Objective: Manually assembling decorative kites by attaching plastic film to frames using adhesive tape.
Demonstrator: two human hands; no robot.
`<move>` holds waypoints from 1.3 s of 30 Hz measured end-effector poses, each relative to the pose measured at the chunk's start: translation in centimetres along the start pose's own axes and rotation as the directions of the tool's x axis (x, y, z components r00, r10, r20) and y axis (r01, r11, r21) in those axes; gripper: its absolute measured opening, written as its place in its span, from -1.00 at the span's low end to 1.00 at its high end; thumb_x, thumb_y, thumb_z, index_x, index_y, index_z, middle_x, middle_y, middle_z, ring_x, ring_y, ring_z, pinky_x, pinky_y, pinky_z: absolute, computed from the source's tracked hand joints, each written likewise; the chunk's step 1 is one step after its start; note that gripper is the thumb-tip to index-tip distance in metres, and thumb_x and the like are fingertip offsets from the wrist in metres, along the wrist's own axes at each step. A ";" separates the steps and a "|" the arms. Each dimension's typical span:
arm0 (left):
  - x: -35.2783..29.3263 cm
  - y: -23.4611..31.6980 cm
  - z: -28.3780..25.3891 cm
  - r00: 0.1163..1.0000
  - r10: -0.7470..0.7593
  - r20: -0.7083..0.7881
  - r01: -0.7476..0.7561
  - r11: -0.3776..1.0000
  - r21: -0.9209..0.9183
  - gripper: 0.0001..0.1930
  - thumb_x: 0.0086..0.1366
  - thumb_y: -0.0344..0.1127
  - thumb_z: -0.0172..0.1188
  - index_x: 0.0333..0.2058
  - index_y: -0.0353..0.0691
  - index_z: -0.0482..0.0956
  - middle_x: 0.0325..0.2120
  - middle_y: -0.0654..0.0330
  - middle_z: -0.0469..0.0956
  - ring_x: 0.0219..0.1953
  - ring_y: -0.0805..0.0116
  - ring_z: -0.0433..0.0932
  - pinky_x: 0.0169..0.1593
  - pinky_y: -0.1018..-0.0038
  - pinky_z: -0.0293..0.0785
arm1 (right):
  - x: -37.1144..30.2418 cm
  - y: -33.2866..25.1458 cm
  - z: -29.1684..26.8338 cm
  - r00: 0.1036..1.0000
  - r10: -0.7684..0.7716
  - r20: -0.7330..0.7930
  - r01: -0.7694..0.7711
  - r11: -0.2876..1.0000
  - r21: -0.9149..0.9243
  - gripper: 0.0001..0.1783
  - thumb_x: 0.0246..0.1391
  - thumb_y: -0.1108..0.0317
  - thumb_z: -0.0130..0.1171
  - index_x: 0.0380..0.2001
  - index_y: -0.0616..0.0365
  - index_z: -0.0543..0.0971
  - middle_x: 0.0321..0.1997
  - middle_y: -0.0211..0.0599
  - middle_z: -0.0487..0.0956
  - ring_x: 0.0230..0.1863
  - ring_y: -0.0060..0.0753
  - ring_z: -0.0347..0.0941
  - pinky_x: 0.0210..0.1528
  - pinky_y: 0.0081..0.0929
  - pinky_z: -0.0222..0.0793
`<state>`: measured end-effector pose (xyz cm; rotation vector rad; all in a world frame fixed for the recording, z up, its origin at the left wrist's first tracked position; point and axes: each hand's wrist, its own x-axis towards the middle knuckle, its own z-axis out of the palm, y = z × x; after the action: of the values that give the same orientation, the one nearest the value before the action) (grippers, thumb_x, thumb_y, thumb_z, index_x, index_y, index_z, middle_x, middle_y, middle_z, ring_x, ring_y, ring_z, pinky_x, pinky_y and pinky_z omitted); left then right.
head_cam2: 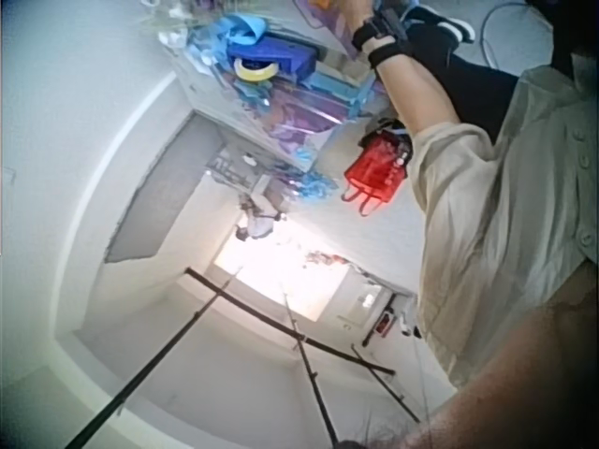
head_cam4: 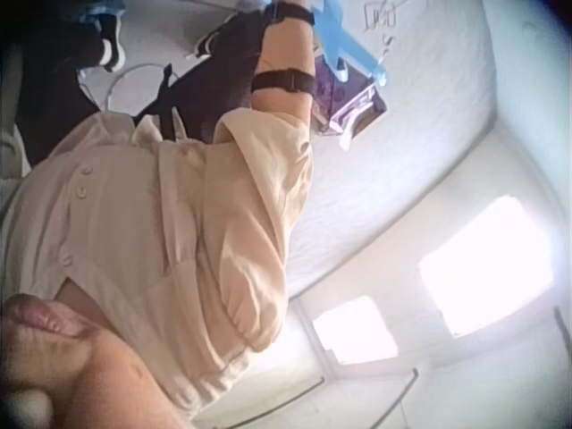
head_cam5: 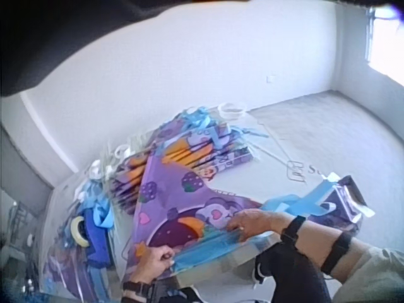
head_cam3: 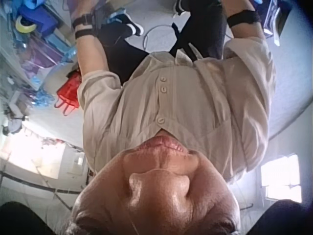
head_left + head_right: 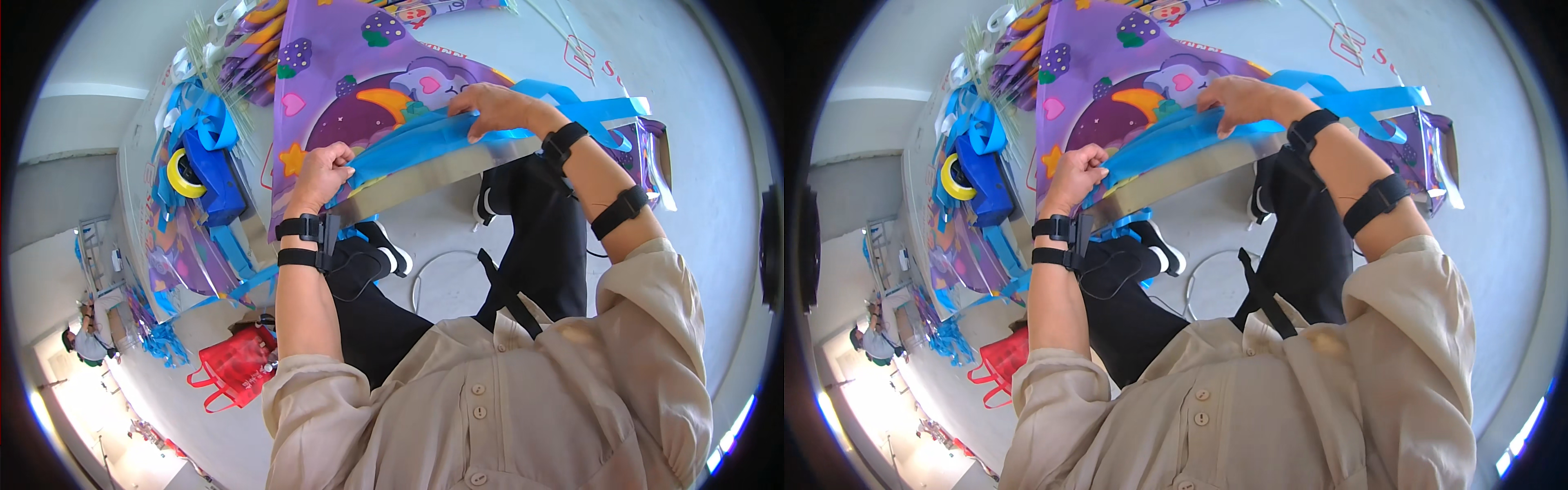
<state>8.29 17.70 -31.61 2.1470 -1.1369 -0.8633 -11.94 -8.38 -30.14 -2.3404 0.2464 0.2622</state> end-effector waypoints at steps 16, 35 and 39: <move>0.2 -0.1 -0.4 0.999 -0.035 0.009 0.035 0.996 -0.079 -0.89 0.07 -0.53 0.18 -0.37 -0.33 0.53 -0.63 0.27 0.48 -0.59 0.54 0.43 -0.46 0.58 0.39 | -3.1 5.4 -1.9 0.928 0.259 -0.269 -0.281 0.959 -0.045 -0.73 -0.15 0.25 0.33 -0.38 0.17 0.63 -0.42 -0.19 0.60 -0.32 -0.18 0.53 -0.27 -0.31 0.40; -1.2 4.8 3.5 0.866 0.321 -0.382 0.013 0.751 0.660 -0.77 -0.01 -0.59 0.14 -0.32 -0.35 0.40 -0.32 0.02 0.43 -0.19 0.00 0.45 -0.13 0.22 0.40 | -3.5 4.7 -3.2 0.687 0.637 -0.349 -0.701 0.707 -0.090 -0.53 -0.24 0.15 0.42 -0.18 0.02 0.60 -0.22 -0.20 0.62 -0.12 -0.08 0.54 -0.16 -0.27 0.45; 2.1 11.3 9.4 0.726 0.643 -0.244 -0.486 0.731 0.479 -0.69 -0.06 -0.64 0.01 -0.24 -0.41 0.42 -0.19 -0.03 0.40 -0.08 -0.02 0.38 -0.02 0.19 0.33 | -3.4 3.8 -3.4 0.694 0.635 -0.338 -0.699 0.707 -0.109 -0.57 -0.22 0.19 0.39 -0.20 0.05 0.61 -0.22 -0.19 0.62 -0.12 -0.08 0.54 -0.16 -0.28 0.45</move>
<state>-3.49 8.78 -30.11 1.9127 -1.7154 0.1009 -15.81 -13.17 -29.43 -2.4150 1.3024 0.3248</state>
